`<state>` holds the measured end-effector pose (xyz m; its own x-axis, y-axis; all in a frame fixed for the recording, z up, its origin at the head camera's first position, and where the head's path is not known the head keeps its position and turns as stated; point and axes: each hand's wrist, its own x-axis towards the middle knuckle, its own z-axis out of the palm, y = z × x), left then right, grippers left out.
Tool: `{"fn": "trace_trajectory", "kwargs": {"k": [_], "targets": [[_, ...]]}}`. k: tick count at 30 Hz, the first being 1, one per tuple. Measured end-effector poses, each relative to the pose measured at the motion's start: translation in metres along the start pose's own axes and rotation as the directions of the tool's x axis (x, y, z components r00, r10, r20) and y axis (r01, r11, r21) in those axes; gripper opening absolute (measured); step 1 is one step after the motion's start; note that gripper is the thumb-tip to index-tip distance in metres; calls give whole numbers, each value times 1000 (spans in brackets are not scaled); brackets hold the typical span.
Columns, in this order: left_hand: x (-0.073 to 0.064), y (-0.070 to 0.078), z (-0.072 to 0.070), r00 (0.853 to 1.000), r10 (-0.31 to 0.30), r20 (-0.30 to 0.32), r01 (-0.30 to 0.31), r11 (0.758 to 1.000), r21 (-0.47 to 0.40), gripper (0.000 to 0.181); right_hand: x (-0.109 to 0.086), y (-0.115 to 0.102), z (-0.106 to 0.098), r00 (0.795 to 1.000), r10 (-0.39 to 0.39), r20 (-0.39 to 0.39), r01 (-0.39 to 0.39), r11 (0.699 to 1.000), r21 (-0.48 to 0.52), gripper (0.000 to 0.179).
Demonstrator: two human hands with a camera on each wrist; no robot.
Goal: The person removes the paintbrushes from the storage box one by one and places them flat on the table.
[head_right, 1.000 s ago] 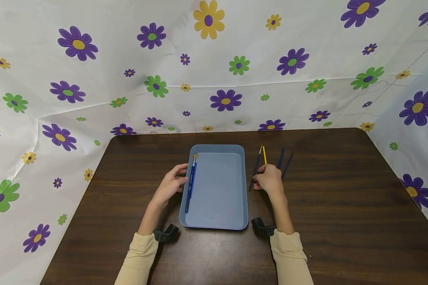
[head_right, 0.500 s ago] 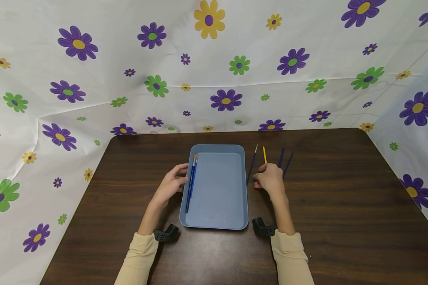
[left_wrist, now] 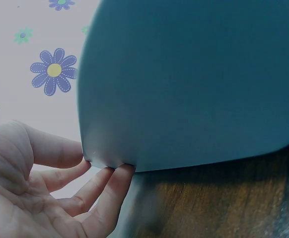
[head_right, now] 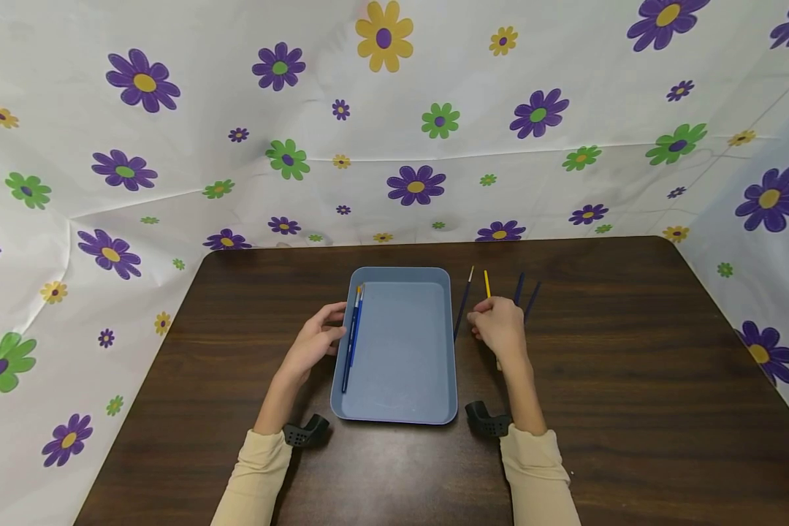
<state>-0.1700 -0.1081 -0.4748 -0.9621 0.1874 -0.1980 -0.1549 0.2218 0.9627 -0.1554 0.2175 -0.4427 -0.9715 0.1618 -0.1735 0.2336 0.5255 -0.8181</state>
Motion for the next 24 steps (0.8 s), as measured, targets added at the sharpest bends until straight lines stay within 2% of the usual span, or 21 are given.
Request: {"fn": "trace_trajectory", "kwargs": {"k": [9,24], "targets": [[1,0,0,1000,5,1,-5,1000,6,50,-4,-8,-4,997,-59,-40,59,998,-11,23],[0,2,0,1000,2,-1,-2,1000,9,50,-9,-18,-6,995,-78,-56,79,997,13,22]]}}
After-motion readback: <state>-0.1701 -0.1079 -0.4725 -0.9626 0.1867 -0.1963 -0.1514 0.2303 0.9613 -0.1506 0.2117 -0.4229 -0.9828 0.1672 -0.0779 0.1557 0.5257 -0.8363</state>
